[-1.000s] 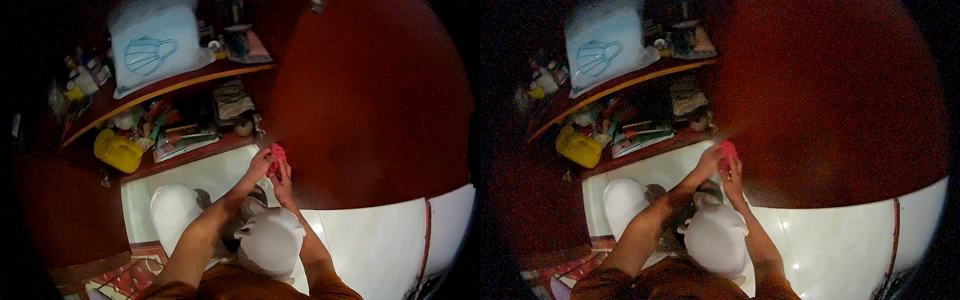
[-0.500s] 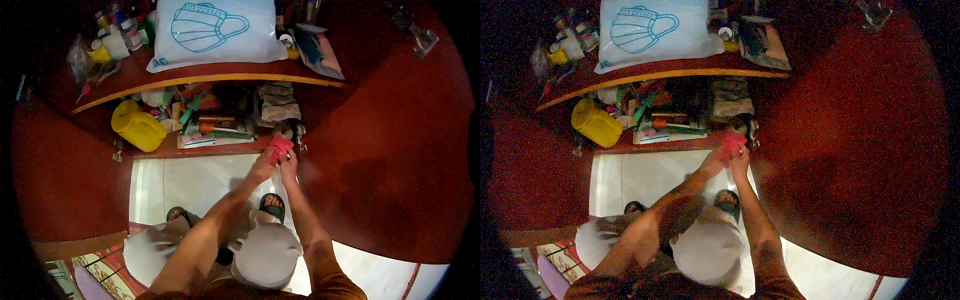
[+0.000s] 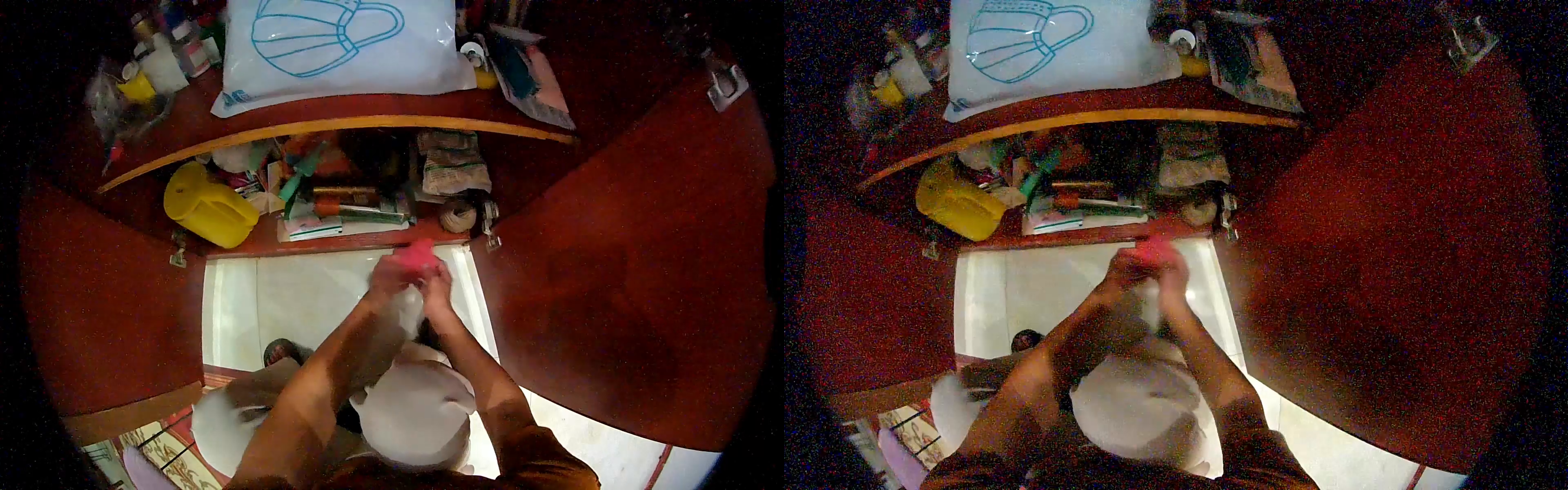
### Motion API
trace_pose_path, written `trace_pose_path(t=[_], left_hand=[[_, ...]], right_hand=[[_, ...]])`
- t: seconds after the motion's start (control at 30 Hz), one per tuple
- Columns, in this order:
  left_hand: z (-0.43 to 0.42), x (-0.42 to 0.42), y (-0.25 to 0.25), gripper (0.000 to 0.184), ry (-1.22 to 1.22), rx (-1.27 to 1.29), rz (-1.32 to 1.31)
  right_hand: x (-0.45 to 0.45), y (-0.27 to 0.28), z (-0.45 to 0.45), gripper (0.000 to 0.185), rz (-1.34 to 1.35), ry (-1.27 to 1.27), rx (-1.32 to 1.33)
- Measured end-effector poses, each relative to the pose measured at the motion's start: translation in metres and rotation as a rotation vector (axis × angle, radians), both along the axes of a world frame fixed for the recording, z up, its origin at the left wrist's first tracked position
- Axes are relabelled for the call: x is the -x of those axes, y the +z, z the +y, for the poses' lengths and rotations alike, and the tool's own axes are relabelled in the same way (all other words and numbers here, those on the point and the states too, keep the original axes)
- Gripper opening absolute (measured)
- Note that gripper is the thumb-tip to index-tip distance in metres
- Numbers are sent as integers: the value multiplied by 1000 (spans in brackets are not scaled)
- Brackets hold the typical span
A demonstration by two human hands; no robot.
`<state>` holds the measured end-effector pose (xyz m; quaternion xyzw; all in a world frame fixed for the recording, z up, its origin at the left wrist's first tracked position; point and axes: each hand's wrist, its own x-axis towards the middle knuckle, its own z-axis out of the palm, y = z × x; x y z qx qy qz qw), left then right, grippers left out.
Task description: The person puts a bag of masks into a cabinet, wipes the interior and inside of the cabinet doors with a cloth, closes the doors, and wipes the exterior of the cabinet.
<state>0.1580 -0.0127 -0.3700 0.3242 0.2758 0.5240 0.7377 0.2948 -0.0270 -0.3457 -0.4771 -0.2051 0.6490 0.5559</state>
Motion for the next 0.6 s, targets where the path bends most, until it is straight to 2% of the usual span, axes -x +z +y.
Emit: trace_pose_path(t=[0.03, 0.07, 0.1, 0.2, 0.23, 0.3, 0.33, 0.37, 0.47, 0.5, 0.53, 0.57, 0.6], left_hand=[[7, -17, -43, 30, 97, -257, 45], [15, -42, -63, 30, 138, -237, -84], [22, -66, -86, 29, 178, -223, -213], [26, -76, -76, 32, 61, -542, 944], [21, -71, -66, 31, 48, -670, 1026], [15, -61, -37, 31, -37, -850, 1174], [13, -48, -23, 31, -174, -835, 1231], [13, -36, -4, 31, -342, -783, 1298], [10, 1, 31, 33, -798, -659, 1463], [9, 12, 38, 33, -898, -641, 1491], [6, 19, 36, 35, -947, -759, 1539], [0, 25, 34, 34, -978, -706, 1546], [-5, 32, 45, 34, -1004, -648, 1556]], right_hand=[[-11, -5, -2, 24, -103, -69, -49], [-22, -1, 2, 18, 16, -213, 88], [-36, -4, 8, 17, 117, -265, 80], [-64, -27, 28, 17, 307, -354, 196], [-65, -33, 37, 18, 352, -366, 255], [-58, -44, 51, 22, 267, -335, 253], [-53, -46, 58, 24, 225, -318, 253], [-45, -20, 59, 30, 136, -245, 412], [-29, -34, 51, 30, 205, -74, 229], [-20, -27, 48, 30, 208, 2, 199], [-11, -21, 45, 32, 208, 77, 167], [-5, -39, 45, 38, 228, 214, 120], [0, -55, 47, 41, 113, 328, 4]])
